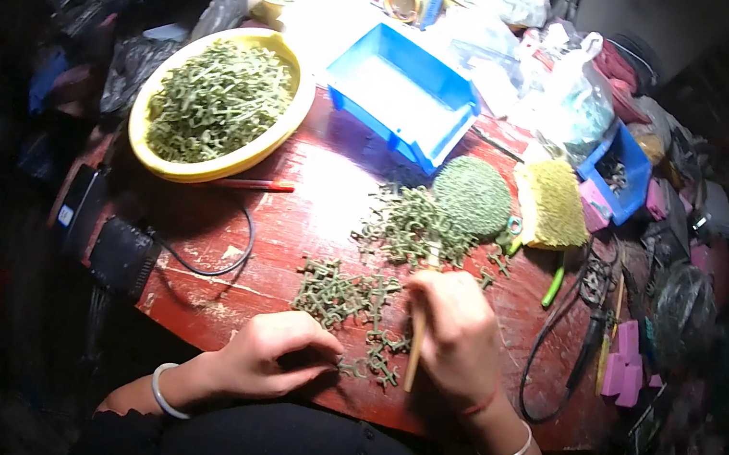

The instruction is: The person solders the ends of wires using a soldering iron by hand, picking up green plant-like material and applying the iron to specific points on a red workbench.

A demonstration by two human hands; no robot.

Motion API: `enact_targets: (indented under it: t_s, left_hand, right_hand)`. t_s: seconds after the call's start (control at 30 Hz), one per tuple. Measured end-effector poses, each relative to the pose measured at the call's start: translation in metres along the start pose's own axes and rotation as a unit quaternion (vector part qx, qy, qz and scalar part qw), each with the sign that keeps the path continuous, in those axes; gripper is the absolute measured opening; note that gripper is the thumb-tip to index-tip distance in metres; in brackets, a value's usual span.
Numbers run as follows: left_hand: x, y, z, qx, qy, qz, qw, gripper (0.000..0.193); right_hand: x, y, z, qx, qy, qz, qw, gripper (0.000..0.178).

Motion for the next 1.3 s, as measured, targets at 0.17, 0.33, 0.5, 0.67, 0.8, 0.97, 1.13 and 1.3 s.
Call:
enact_targets:
  t_s: [0.17,0.33,0.5,0.67,0.8,0.97,1.13,1.3]
  left_hand:
    - [-0.004,0.011,0.003,0.003,-0.006,0.015,1.0,0.025]
    - [-0.003,-0.007,0.01,0.054,-0.017,-0.042,0.998,0.024]
    - [-0.005,-0.006,0.015,0.087,-0.044,-0.036,0.995,0.023]
    - [-0.006,-0.005,0.014,0.091,-0.035,-0.028,0.995,0.024]
    - [-0.006,-0.007,0.015,0.105,-0.044,-0.044,0.993,0.024]
    - [-0.005,-0.007,0.016,0.108,-0.05,-0.039,0.992,0.024]
    - [-0.007,-0.006,0.013,0.104,-0.055,-0.018,0.993,0.024]
    - [-0.006,-0.009,0.017,0.101,-0.065,-0.019,0.993,0.025]
  right_hand:
    - [-0.022,0.009,-0.011,0.053,-0.045,0.021,0.997,0.037]
    - [-0.039,0.021,0.001,0.065,-0.093,0.0,0.994,0.037]
    - [-0.044,0.017,0.004,0.031,-0.134,0.037,0.99,0.031]
    - [-0.047,0.017,-0.002,0.02,-0.093,0.078,0.992,0.034]
    - [-0.043,0.016,-0.002,0.033,-0.067,0.071,0.995,0.032]
    - [-0.031,0.013,-0.001,-0.004,-0.078,0.096,0.992,0.028]
    - [-0.025,0.002,-0.01,-0.008,-0.042,0.023,0.999,0.025]
    - [-0.002,-0.015,0.01,-0.029,0.064,-0.012,0.997,0.023]
Point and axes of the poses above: each hand's wrist, its own y-axis towards the middle knuckle, its own x-axis out of the back of the hand, z = x × y, the point moved 7 cm from there along y, towards the middle knuckle, and after that the axes turned 9 degrees about z, right-handed, at the moved point
